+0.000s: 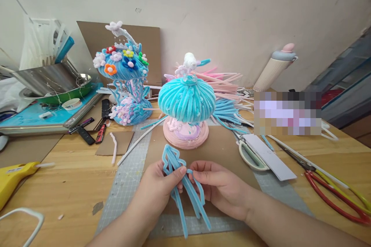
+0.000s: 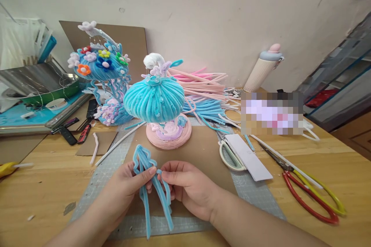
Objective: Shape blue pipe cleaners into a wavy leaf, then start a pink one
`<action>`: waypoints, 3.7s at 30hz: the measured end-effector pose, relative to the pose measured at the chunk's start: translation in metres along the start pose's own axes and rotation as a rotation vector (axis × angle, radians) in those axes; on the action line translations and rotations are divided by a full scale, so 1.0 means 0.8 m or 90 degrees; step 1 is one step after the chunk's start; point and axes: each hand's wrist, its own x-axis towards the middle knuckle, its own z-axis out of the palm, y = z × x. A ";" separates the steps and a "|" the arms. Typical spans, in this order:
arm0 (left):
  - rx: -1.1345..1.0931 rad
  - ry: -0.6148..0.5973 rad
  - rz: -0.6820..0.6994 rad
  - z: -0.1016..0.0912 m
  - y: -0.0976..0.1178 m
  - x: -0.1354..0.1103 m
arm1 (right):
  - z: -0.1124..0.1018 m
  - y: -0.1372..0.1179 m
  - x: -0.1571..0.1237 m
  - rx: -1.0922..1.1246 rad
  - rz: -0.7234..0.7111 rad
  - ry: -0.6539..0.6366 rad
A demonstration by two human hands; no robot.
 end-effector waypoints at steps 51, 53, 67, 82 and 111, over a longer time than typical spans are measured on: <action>-0.065 0.011 -0.022 0.002 0.000 -0.004 | 0.004 0.004 0.000 -0.049 -0.046 -0.015; -0.057 0.006 -0.019 0.001 0.000 -0.002 | 0.004 0.004 0.001 -0.038 -0.034 0.000; -0.008 0.029 -0.001 0.004 0.001 0.001 | -0.002 0.002 0.004 0.050 0.019 0.028; -0.028 0.002 -0.013 0.007 0.007 -0.003 | 0.001 -0.003 0.001 0.056 0.096 -0.023; -0.046 -0.008 0.011 0.006 0.003 -0.001 | 0.002 -0.004 0.003 -0.015 0.029 -0.002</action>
